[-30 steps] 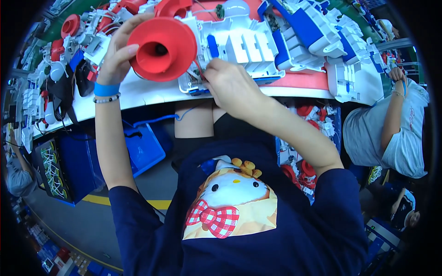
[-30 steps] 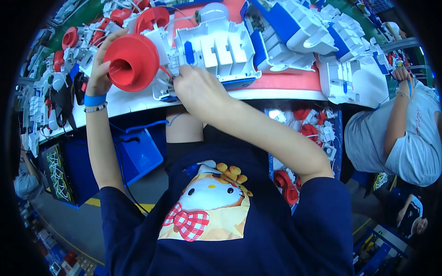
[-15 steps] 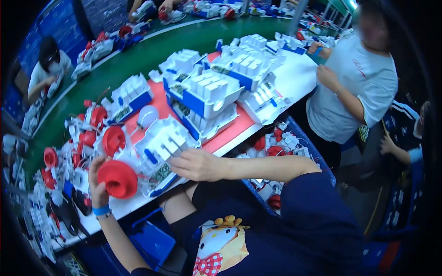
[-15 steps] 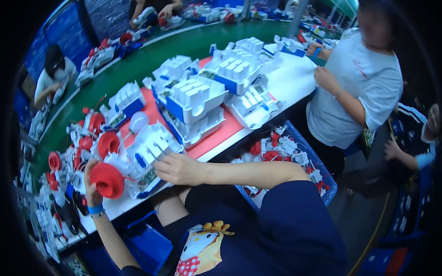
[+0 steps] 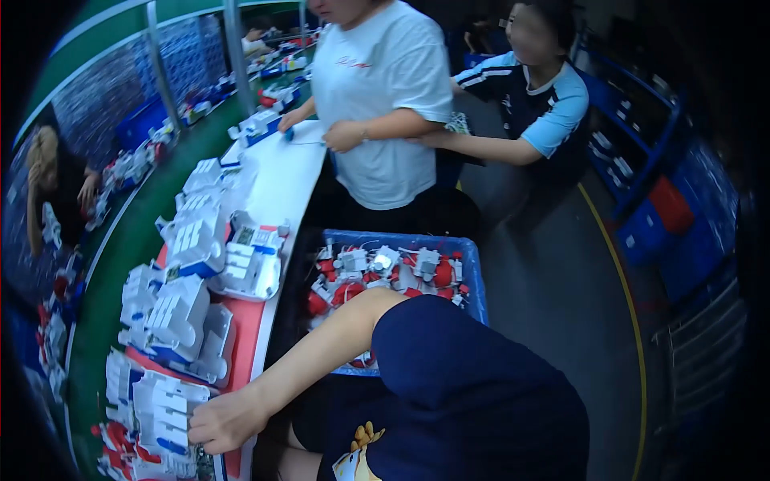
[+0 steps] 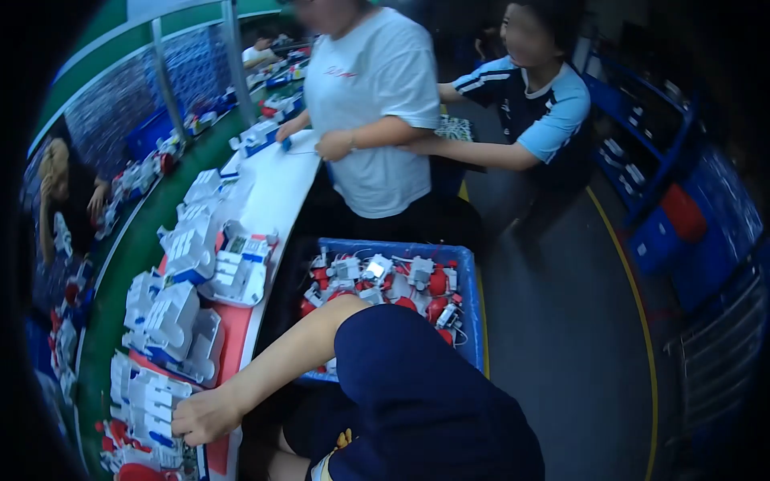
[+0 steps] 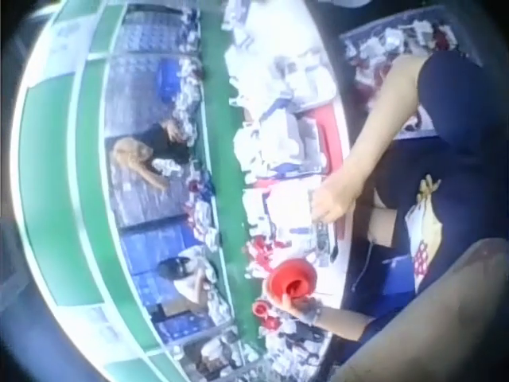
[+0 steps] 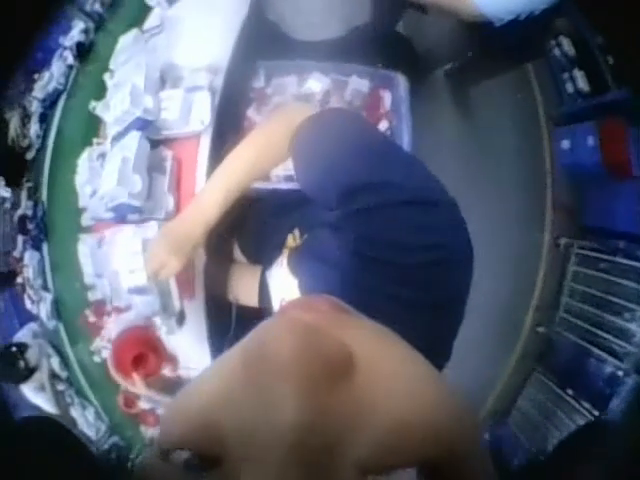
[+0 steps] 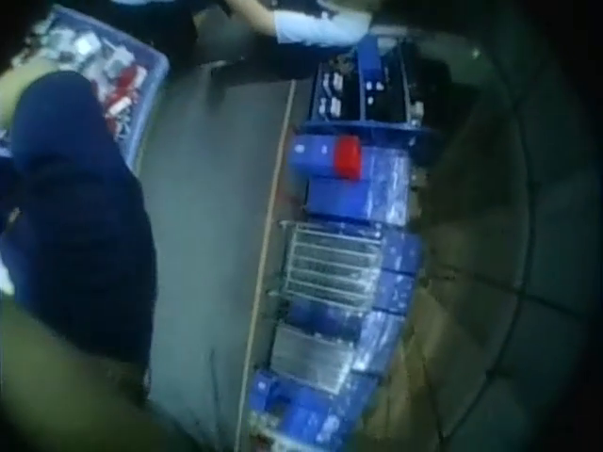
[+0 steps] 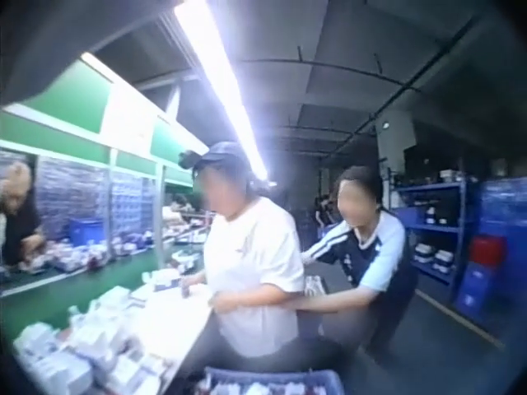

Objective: The person assembles electronic components by hand, inserting circuit boards, wires, connectors, and light bulbs into plastic device housings.

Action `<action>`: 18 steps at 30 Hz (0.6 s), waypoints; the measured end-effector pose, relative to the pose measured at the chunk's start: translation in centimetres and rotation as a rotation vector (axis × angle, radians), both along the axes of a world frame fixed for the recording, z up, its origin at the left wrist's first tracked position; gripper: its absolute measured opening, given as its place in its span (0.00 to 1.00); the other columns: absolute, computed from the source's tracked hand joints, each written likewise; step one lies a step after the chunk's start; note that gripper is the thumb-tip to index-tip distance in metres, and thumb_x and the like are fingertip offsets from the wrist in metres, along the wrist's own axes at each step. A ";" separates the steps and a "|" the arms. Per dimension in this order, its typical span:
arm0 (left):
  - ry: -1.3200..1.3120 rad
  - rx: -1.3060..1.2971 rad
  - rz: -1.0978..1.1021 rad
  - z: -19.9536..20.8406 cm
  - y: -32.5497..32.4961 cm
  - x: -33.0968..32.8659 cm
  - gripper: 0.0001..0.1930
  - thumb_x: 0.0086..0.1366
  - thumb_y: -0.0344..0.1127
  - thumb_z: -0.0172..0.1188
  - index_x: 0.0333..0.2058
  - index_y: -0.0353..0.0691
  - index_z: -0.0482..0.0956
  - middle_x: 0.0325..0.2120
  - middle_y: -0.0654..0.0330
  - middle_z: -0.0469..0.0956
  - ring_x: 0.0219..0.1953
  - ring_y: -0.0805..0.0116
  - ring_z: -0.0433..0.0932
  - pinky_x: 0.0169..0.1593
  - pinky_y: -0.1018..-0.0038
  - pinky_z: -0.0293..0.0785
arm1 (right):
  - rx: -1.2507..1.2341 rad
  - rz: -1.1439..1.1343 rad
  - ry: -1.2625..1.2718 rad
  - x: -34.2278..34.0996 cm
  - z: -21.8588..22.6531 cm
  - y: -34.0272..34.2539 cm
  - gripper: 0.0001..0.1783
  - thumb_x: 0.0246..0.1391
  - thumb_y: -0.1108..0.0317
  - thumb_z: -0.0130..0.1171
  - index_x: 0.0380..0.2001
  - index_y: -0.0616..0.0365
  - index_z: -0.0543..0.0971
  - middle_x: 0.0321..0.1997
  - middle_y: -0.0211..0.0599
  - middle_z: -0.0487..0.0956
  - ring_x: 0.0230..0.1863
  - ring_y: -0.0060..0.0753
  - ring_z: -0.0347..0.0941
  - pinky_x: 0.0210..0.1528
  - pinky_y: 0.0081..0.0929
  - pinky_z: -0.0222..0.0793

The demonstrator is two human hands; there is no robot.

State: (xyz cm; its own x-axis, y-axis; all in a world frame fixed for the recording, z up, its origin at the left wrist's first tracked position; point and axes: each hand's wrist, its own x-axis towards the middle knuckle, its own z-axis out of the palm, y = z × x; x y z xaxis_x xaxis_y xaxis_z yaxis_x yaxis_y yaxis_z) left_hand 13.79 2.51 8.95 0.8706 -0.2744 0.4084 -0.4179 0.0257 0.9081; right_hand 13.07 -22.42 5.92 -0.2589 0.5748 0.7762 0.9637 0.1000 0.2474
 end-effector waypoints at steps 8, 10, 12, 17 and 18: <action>0.066 -0.137 0.045 7.1 1.3 -1.4 0.30 0.54 0.48 0.49 0.50 0.34 0.57 0.44 0.52 0.64 0.45 0.60 0.66 0.46 0.67 0.66 | 0.045 -0.038 0.036 0.5 4.7 -0.7 0.08 0.29 0.68 0.51 0.15 0.60 0.65 0.26 0.41 0.64 0.27 0.39 0.63 0.30 0.31 0.60; 0.094 -0.180 0.182 8.2 3.4 -4.7 0.29 0.55 0.47 0.48 0.51 0.34 0.57 0.45 0.52 0.64 0.45 0.60 0.66 0.46 0.67 0.67 | -0.032 -0.051 0.017 0.7 6.8 -0.8 0.09 0.29 0.68 0.51 0.16 0.60 0.65 0.27 0.41 0.64 0.29 0.39 0.63 0.32 0.30 0.61; 0.138 -0.226 0.357 8.8 5.6 -9.1 0.28 0.56 0.46 0.47 0.51 0.35 0.57 0.45 0.52 0.64 0.45 0.59 0.66 0.45 0.66 0.67 | -0.178 -0.113 0.021 1.5 8.8 -1.4 0.08 0.31 0.70 0.51 0.19 0.61 0.68 0.33 0.43 0.67 0.33 0.38 0.65 0.36 0.28 0.63; -0.036 -0.355 0.713 14.8 6.4 -13.6 0.22 0.59 0.44 0.43 0.50 0.39 0.59 0.48 0.55 0.63 0.47 0.61 0.67 0.44 0.69 0.70 | 0.021 0.001 0.033 2.9 13.6 0.2 0.11 0.32 0.78 0.52 0.27 0.62 0.71 0.33 0.42 0.70 0.34 0.42 0.68 0.36 0.28 0.66; -0.021 -0.224 0.746 16.2 5.3 -12.8 0.24 0.59 0.45 0.44 0.50 0.38 0.59 0.46 0.55 0.66 0.44 0.64 0.70 0.41 0.71 0.72 | -0.062 0.029 0.095 3.6 14.5 0.9 0.13 0.29 0.82 0.48 0.27 0.65 0.69 0.33 0.48 0.69 0.36 0.45 0.67 0.38 0.32 0.64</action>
State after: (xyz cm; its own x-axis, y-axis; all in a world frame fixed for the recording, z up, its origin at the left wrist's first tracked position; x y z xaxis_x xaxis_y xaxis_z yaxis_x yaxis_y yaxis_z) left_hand 1.00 7.79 25.19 0.7842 0.4717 0.4032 -0.4138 -0.0869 0.9062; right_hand 16.70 -21.52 20.40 -0.2031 0.6156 0.7615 0.9790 0.1409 0.1473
